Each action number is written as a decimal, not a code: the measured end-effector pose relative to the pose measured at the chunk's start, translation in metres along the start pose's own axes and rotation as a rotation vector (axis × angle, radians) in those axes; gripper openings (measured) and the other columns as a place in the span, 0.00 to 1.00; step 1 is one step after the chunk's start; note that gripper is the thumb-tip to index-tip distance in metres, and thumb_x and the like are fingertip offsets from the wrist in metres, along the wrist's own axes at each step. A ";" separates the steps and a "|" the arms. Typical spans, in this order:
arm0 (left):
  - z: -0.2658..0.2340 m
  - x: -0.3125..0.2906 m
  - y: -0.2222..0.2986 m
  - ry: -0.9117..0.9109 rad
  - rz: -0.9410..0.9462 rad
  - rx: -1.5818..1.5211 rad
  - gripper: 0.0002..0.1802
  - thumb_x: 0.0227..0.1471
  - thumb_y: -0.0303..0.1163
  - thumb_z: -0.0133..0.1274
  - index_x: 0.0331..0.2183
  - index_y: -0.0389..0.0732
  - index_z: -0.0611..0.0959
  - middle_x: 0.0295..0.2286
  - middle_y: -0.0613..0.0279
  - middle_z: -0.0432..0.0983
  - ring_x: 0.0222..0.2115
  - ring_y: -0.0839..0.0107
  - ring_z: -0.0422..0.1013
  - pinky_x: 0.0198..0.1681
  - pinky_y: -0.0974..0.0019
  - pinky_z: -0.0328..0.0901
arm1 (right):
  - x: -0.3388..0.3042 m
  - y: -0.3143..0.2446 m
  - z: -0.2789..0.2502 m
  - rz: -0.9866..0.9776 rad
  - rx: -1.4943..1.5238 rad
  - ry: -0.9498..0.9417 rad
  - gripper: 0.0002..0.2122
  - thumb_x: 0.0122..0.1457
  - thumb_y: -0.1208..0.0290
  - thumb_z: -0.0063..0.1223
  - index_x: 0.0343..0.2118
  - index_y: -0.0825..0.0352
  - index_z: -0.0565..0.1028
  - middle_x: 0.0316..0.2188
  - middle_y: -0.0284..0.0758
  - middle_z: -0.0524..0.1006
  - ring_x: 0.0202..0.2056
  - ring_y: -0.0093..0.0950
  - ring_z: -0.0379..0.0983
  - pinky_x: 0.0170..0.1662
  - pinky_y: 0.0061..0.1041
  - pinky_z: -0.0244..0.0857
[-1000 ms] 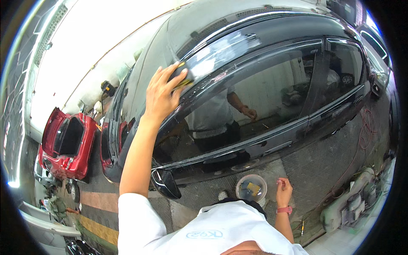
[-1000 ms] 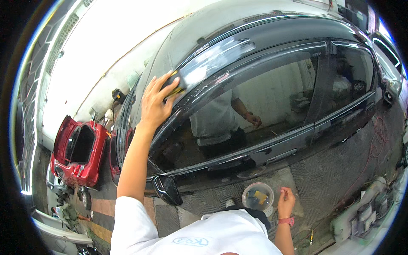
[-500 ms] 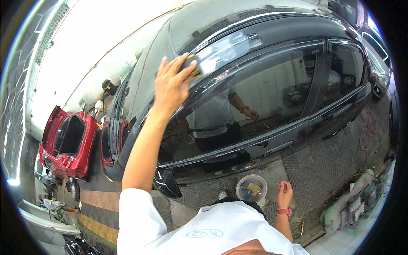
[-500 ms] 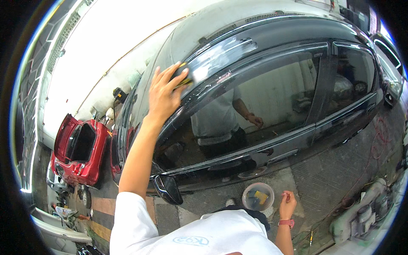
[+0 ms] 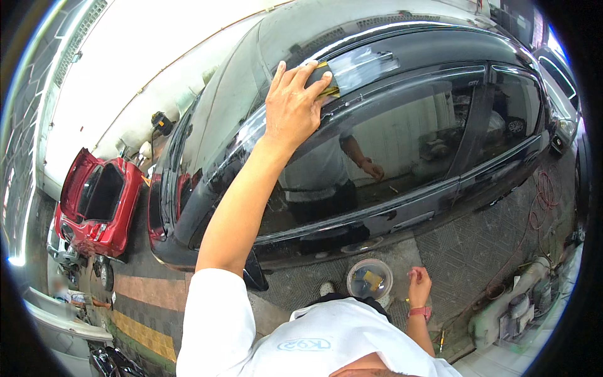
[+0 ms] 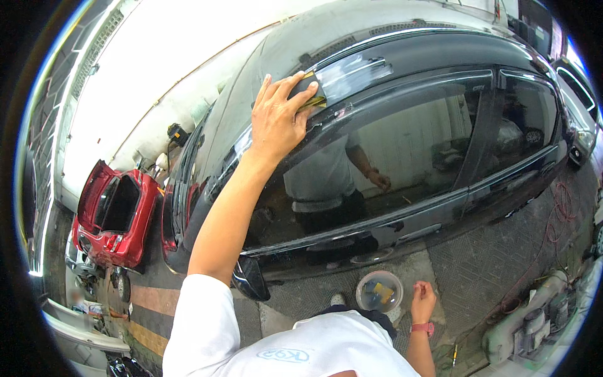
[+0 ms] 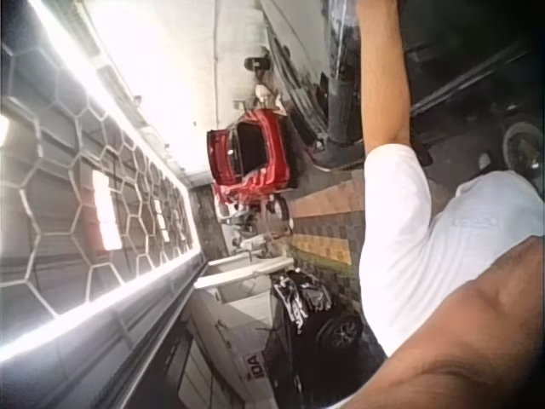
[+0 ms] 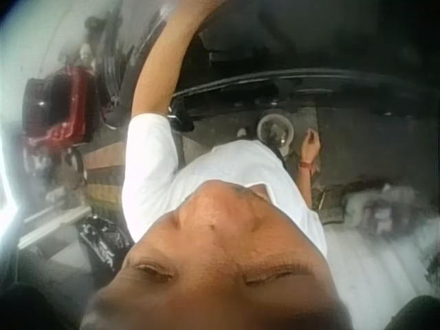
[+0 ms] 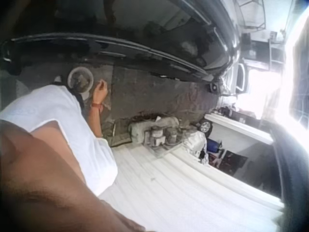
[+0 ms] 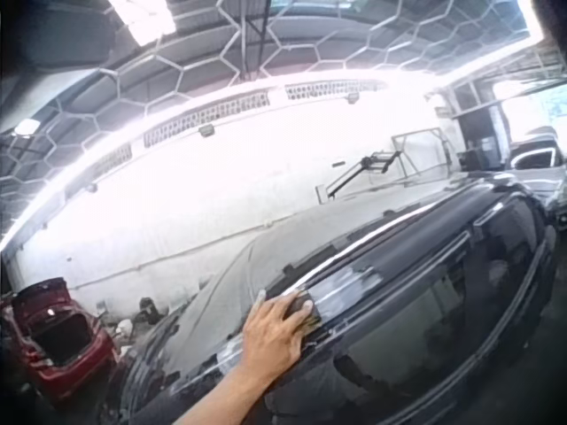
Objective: The person applies a transparent film to the rear window of a black car using a squeegee. They repeatedly smooth the film, dip the squeegee into a bucket of water, and work along the edges to remove bubbles and ensure adhesion.
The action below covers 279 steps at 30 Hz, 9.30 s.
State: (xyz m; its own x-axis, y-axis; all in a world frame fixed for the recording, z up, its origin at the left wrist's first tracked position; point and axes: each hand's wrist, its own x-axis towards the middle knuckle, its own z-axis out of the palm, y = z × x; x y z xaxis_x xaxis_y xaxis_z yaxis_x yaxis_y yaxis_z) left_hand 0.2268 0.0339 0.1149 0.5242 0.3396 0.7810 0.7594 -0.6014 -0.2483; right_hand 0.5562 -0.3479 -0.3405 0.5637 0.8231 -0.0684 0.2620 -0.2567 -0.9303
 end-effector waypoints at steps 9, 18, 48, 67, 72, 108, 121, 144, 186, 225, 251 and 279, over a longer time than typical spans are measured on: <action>-0.007 -0.022 0.002 0.041 -0.010 -0.007 0.29 0.53 0.31 0.73 0.58 0.55 0.91 0.62 0.59 0.82 0.61 0.53 0.78 0.75 0.37 0.63 | -0.004 0.012 -0.010 0.034 -0.005 0.001 0.05 0.74 0.78 0.59 0.46 0.71 0.83 0.37 0.37 0.87 0.39 0.25 0.85 0.46 0.28 0.77; -0.020 -0.048 -0.014 -0.034 -0.001 0.101 0.31 0.53 0.33 0.74 0.60 0.56 0.90 0.63 0.58 0.81 0.63 0.55 0.76 0.75 0.36 0.62 | 0.001 0.000 -0.006 0.019 0.005 0.013 0.05 0.73 0.79 0.59 0.46 0.72 0.83 0.36 0.38 0.88 0.38 0.26 0.86 0.46 0.28 0.78; -0.008 -0.025 -0.001 0.020 0.040 0.062 0.33 0.50 0.31 0.74 0.59 0.58 0.91 0.62 0.60 0.82 0.62 0.56 0.77 0.76 0.38 0.62 | -0.017 0.006 -0.002 0.023 -0.007 0.048 0.05 0.73 0.80 0.58 0.46 0.71 0.84 0.36 0.33 0.86 0.37 0.21 0.83 0.45 0.24 0.77; 0.010 0.006 0.007 0.037 -0.038 0.029 0.26 0.57 0.37 0.72 0.58 0.58 0.92 0.62 0.60 0.83 0.61 0.57 0.78 0.78 0.36 0.56 | -0.010 0.023 -0.013 0.033 0.013 0.101 0.05 0.73 0.77 0.59 0.45 0.70 0.84 0.34 0.36 0.88 0.36 0.25 0.84 0.44 0.28 0.77; -0.017 -0.024 -0.013 -0.025 -0.034 0.000 0.27 0.56 0.36 0.73 0.58 0.59 0.92 0.62 0.62 0.83 0.62 0.58 0.79 0.79 0.36 0.53 | -0.011 0.001 -0.010 -0.011 -0.067 0.043 0.05 0.72 0.76 0.60 0.45 0.69 0.84 0.34 0.37 0.88 0.36 0.29 0.85 0.44 0.29 0.76; -0.044 -0.325 0.181 -0.100 -1.365 -1.802 0.31 0.81 0.37 0.49 0.76 0.41 0.64 0.64 0.45 0.78 0.62 0.56 0.79 0.69 0.51 0.72 | -0.032 -0.263 0.133 -0.325 0.005 -0.459 0.30 0.71 0.56 0.71 0.66 0.65 0.69 0.57 0.42 0.79 0.54 0.36 0.80 0.59 0.37 0.75; -0.002 -0.226 0.287 -0.243 -1.266 -1.024 0.18 0.63 0.28 0.73 0.54 0.37 0.91 0.51 0.58 0.81 0.44 0.73 0.79 0.48 0.67 0.82 | 0.055 -0.211 0.042 0.335 0.851 -0.913 0.16 0.84 0.59 0.47 0.65 0.63 0.71 0.53 0.37 0.80 0.49 0.26 0.83 0.51 0.38 0.86; -0.051 -0.272 0.272 0.053 -1.505 -1.748 0.27 0.82 0.47 0.49 0.66 0.38 0.82 0.53 0.61 0.86 0.50 0.72 0.82 0.60 0.61 0.78 | 0.054 -0.265 0.049 -0.643 0.110 -0.838 0.47 0.45 0.55 0.89 0.68 0.67 0.78 0.70 0.46 0.73 0.71 0.45 0.72 0.72 0.43 0.68; -0.066 -0.286 0.275 0.113 -1.169 -0.812 0.34 0.52 0.17 0.67 0.61 0.39 0.85 0.62 0.58 0.80 0.60 0.65 0.78 0.65 0.58 0.72 | -0.014 -0.271 0.066 -0.154 0.561 -0.881 0.21 0.71 0.73 0.68 0.64 0.70 0.79 0.58 0.37 0.82 0.55 0.30 0.83 0.60 0.26 0.74; -0.069 -0.150 0.065 0.232 -0.775 -0.349 0.42 0.64 0.48 0.71 0.72 0.44 0.77 0.62 0.49 0.82 0.65 0.49 0.74 0.71 0.49 0.65 | 0.161 -0.529 0.056 -1.548 -0.304 -0.228 0.20 0.56 0.68 0.80 0.52 0.62 0.88 0.59 0.43 0.81 0.62 0.48 0.75 0.68 0.43 0.70; 0.005 -0.121 -0.052 0.425 -0.648 -0.047 0.22 0.70 0.45 0.61 0.59 0.45 0.85 0.43 0.54 0.84 0.45 0.50 0.79 0.50 0.48 0.74 | 0.265 -0.608 0.113 -2.004 -0.682 -0.377 0.23 0.58 0.73 0.74 0.58 0.49 0.88 0.70 0.30 0.79 0.72 0.39 0.71 0.77 0.51 0.60; 0.003 -0.119 -0.049 0.424 -0.647 -0.018 0.19 0.70 0.42 0.61 0.56 0.43 0.86 0.42 0.54 0.83 0.45 0.50 0.79 0.49 0.48 0.73 | 0.243 -0.632 0.161 -2.026 -0.620 -0.457 0.16 0.62 0.70 0.72 0.53 0.53 0.88 0.66 0.29 0.81 0.70 0.37 0.72 0.78 0.49 0.57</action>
State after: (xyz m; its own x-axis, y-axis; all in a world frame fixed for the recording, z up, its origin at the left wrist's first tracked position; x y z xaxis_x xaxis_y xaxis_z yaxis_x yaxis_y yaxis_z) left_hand 0.1283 0.0246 0.0325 -0.2170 0.3239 0.9209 0.8561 -0.3902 0.3390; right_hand 0.4015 0.0962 0.1729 -0.8865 0.1165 0.4478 0.3037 0.8766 0.3733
